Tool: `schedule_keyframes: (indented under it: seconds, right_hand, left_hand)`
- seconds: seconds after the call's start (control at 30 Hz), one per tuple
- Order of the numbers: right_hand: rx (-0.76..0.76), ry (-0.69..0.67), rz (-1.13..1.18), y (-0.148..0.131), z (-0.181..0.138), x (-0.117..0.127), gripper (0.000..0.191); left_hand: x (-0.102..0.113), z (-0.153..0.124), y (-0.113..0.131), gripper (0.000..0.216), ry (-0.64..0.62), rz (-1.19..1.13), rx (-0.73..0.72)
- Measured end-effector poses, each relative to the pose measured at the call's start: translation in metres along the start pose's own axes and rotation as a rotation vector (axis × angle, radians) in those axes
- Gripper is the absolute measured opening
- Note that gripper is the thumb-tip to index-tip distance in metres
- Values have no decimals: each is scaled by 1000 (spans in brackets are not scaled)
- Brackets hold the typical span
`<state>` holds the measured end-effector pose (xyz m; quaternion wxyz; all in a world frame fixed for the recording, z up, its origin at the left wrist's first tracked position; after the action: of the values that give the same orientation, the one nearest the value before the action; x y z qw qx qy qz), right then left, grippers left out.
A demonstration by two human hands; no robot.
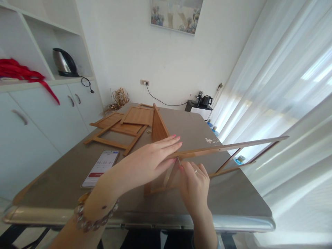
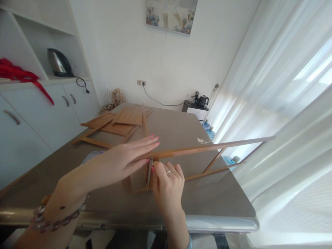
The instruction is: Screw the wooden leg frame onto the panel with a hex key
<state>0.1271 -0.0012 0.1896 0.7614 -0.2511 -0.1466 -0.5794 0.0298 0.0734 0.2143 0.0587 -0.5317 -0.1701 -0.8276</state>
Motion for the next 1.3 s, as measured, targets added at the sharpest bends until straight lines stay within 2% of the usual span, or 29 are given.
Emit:
schedule_keyframes:
  seconds: [0.17, 0.37, 0.5, 0.53, 0.63, 0.73, 0.93, 1.13, 1.3]
  right_hand:
    - [-10, 9, 28, 0, -1, 0, 24]
    - [-316, 236, 169, 22, -14, 17, 18]
    - [-392, 235, 194, 20, -14, 13, 8]
    - [-388, 226, 169, 17, -12, 12, 2]
    - [-309, 249, 35, 6, -5, 16, 11]
    - [-221, 290, -50, 0, -2, 20, 9]
    - [-154, 315, -78, 0, -5, 20, 5]
    - [-146, 285, -82, -1, -3, 14, 5]
    - [-84, 244, -69, 1, -2, 13, 2]
  left_hand:
    - [0, 1, 0, 49, 6, 9, -7]
    - [0, 1, 2, 49, -17, 45, 16]
    - [0, 1, 1, 50, -25, 49, 19]
    - [-1, 1, 0, 50, -26, 49, 20]
    - [-1, 1, -1, 49, -19, 41, 16]
    - [-2, 2, -1, 49, -15, 35, 3]
    - [-2, 1, 0, 49, -12, 50, 5]
    - [-1, 1, 1, 48, -14, 51, 2]
    - [-1, 2, 0, 49, -8, 58, -15]
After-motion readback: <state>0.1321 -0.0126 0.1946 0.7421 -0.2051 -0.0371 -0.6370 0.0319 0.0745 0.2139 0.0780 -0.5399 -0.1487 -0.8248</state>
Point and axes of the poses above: each hand's wrist, its own z-axis towards the middle knuckle, its own x-axis out of the back of the hand, y = z × x, the point moved 8 cm from there along z, towards the middle knuckle, and after that the axes turned 6 degrees about -x, right-handed, at the moved point
